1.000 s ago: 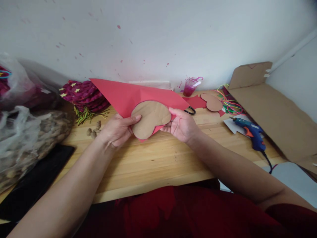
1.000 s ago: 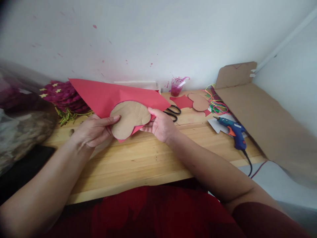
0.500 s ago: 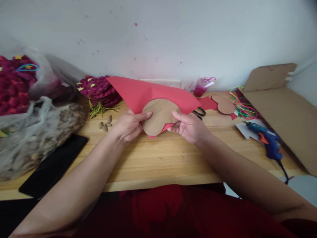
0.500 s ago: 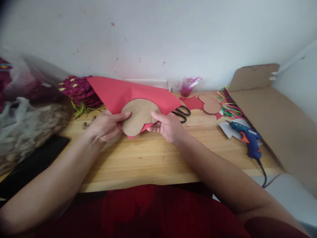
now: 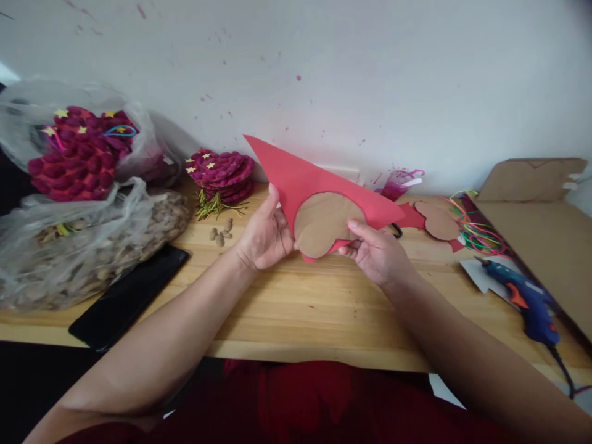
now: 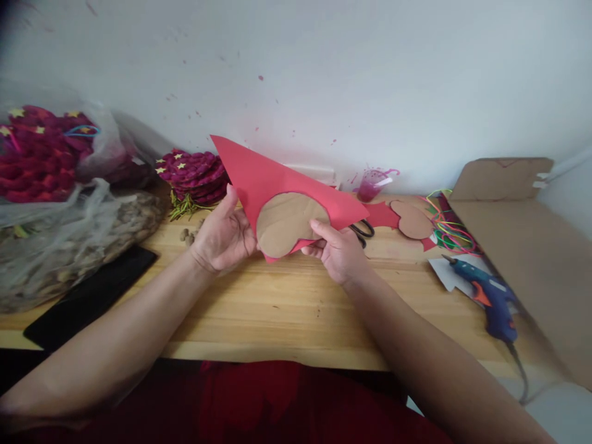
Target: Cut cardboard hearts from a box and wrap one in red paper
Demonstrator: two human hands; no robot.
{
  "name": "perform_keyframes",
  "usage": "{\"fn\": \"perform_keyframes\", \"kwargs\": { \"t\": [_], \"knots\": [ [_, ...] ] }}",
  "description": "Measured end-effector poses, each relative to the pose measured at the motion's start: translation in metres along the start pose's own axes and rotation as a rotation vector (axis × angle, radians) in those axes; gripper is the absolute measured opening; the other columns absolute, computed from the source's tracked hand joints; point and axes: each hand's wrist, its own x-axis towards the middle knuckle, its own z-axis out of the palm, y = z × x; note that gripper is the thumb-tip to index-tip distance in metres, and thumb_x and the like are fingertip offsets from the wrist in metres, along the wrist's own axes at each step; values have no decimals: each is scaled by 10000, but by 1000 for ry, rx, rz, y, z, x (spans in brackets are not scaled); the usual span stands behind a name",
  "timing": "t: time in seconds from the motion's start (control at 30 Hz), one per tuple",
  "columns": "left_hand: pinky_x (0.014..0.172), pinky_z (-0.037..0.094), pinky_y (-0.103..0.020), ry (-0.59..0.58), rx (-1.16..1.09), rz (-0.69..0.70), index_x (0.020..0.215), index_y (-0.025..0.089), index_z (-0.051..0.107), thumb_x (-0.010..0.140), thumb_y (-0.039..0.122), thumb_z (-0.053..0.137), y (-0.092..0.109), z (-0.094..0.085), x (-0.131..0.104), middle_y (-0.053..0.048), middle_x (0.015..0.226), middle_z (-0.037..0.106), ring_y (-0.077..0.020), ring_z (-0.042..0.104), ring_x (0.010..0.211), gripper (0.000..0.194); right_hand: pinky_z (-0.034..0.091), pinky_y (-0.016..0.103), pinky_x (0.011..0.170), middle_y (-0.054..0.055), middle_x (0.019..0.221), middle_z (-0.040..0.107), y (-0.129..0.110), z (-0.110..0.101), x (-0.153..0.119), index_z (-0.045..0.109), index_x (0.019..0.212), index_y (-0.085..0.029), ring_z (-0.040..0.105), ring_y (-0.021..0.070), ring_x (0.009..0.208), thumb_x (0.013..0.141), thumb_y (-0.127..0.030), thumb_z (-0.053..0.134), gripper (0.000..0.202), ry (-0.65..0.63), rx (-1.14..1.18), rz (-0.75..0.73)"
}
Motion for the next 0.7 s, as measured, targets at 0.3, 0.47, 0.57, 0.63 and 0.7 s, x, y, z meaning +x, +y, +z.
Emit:
{"fn": "perform_keyframes", "kwargs": {
  "t": [0.3, 0.47, 0.57, 0.63, 0.7],
  "knots": [
    [687, 643, -332, -100, 57, -54, 1087, 138, 727, 921, 353, 716, 0, 1, -3, -92, 919, 775, -204, 742, 733, 272, 564, 230, 508, -1, 778, 755, -6, -4, 4, 747, 868, -183, 679, 133, 638, 734, -244, 843, 175, -1, 51, -31],
    [817, 648, -317, -171, 131, -41, 1171, 163, 732, 793, 42, 783, 0, -5, -5, -91, 1100, 777, -205, 770, 904, 400, 558, 217, 500, -10, 768, 748, -9, -7, 7, 733, 848, -198, 671, 125, 637, 753, -233, 820, 133, 46, 56, -25],
    [809, 648, -286, -171, 134, -48, 1204, 219, 732, 772, 7, 784, -1, -7, -3, -52, 1103, 782, -179, 772, 894, 484, 558, 214, 506, -15, 799, 754, -10, -6, 7, 721, 848, -203, 673, 119, 643, 759, -240, 819, 137, 38, 41, -28],
    [796, 647, -273, -157, 140, -46, 1196, 234, 734, 767, 14, 794, -2, -8, -2, -37, 1098, 782, -169, 772, 877, 487, 559, 220, 515, -12, 812, 758, -9, -6, 7, 721, 862, -204, 678, 123, 651, 768, -248, 813, 139, 24, 31, -37],
    [789, 646, -263, -141, 153, -44, 1191, 238, 733, 760, 33, 812, -4, -8, -1, -35, 1111, 778, -169, 772, 886, 484, 555, 227, 515, -5, 810, 759, -9, -6, 7, 724, 863, -200, 679, 129, 654, 771, -247, 806, 131, 24, 35, -43]
  ]
}}
